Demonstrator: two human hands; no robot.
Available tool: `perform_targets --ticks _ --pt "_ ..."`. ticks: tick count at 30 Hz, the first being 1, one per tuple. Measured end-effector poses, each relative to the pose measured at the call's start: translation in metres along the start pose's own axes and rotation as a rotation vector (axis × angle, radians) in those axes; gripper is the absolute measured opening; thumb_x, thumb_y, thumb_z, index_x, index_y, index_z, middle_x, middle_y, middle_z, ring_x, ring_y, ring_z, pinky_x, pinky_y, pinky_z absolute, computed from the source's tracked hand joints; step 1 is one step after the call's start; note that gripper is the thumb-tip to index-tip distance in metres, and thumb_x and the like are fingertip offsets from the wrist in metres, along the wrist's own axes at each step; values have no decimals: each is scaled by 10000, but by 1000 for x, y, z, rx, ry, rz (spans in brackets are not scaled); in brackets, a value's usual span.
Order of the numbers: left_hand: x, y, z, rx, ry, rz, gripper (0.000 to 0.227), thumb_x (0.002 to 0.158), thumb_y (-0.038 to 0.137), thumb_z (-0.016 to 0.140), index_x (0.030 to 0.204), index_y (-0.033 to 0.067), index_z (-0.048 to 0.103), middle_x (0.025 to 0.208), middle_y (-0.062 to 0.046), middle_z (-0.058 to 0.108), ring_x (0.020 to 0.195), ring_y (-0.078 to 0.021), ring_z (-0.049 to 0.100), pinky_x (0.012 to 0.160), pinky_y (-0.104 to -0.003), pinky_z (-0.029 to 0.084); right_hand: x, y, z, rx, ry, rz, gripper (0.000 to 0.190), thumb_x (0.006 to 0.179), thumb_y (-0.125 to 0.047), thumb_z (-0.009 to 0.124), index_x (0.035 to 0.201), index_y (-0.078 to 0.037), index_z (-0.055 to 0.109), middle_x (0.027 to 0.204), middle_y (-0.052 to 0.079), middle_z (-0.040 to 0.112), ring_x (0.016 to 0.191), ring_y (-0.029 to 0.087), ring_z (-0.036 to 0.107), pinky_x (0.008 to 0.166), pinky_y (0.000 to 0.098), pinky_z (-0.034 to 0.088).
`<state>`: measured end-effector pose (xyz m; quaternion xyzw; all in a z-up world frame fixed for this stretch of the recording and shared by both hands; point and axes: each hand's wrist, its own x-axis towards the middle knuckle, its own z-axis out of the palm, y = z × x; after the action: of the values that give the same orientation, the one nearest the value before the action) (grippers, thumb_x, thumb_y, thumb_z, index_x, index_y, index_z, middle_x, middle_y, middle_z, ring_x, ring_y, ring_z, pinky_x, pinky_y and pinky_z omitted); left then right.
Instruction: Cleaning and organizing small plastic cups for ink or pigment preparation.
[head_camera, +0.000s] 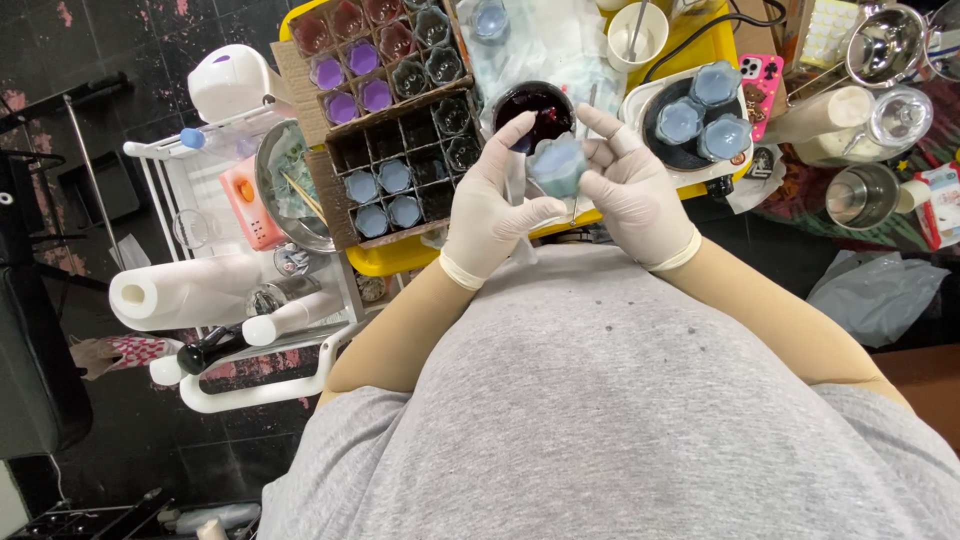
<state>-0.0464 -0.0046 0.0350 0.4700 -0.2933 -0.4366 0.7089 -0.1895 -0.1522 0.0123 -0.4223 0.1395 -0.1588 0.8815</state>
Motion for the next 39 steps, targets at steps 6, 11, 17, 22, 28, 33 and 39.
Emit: perform_targets --ticks 6,11,17,22,28,33,39 --pt "4 10 -12 -43 -123 -140 839 923 86 848 1603 -15 366 1498 -86 560 1383 -150 556 1198 -307 456 3 -20 8 265 -51 134 658 1067 -156 633 1625 -7 319 1335 130 633 1281 198 613 1148 356 480" --pt "13 33 -9 249 -149 -220 744 862 188 877 1498 51 518 1289 -79 649 1190 -165 641 1058 -326 538 3 -11 -9 306 -119 155 687 1065 -146 646 1653 -22 314 1313 101 643 1269 190 616 1141 330 472" --pt "33 38 -8 697 -229 -65 523 811 280 916 1229 75 675 1172 -63 626 1073 -155 674 986 -310 562 4 -18 -12 137 -30 194 671 1057 -115 609 1645 -42 295 1208 33 593 1115 114 575 994 268 451" --pt "79 34 -20 1054 -182 66 494 832 379 898 1169 94 675 1091 -39 698 1006 -194 679 946 -342 546 2 -31 -15 -37 53 140 610 1091 -223 500 1616 -11 274 1307 108 586 1248 220 597 1136 378 459" --pt "166 -35 -68 1324 94 237 539 744 323 905 1145 90 630 1062 -128 681 991 -337 669 862 -430 542 -10 -24 -35 -72 36 199 532 1081 -241 465 1538 18 378 1372 163 591 1271 262 577 1141 413 424" --pt "207 -60 -72 1484 88 62 571 721 307 882 1156 98 578 1107 -149 649 993 -354 655 843 -466 521 -18 -22 -42 -83 -23 240 503 1083 -237 469 1515 15 422 1381 164 578 1296 260 558 1164 418 415" --pt "162 5 -31 1189 -166 308 510 852 195 878 1276 142 600 1175 -119 665 1002 -292 680 891 -386 559 -16 -28 -42 -172 -3 198 604 1071 -287 422 1596 -34 265 1500 150 489 1313 248 548 1118 381 424"
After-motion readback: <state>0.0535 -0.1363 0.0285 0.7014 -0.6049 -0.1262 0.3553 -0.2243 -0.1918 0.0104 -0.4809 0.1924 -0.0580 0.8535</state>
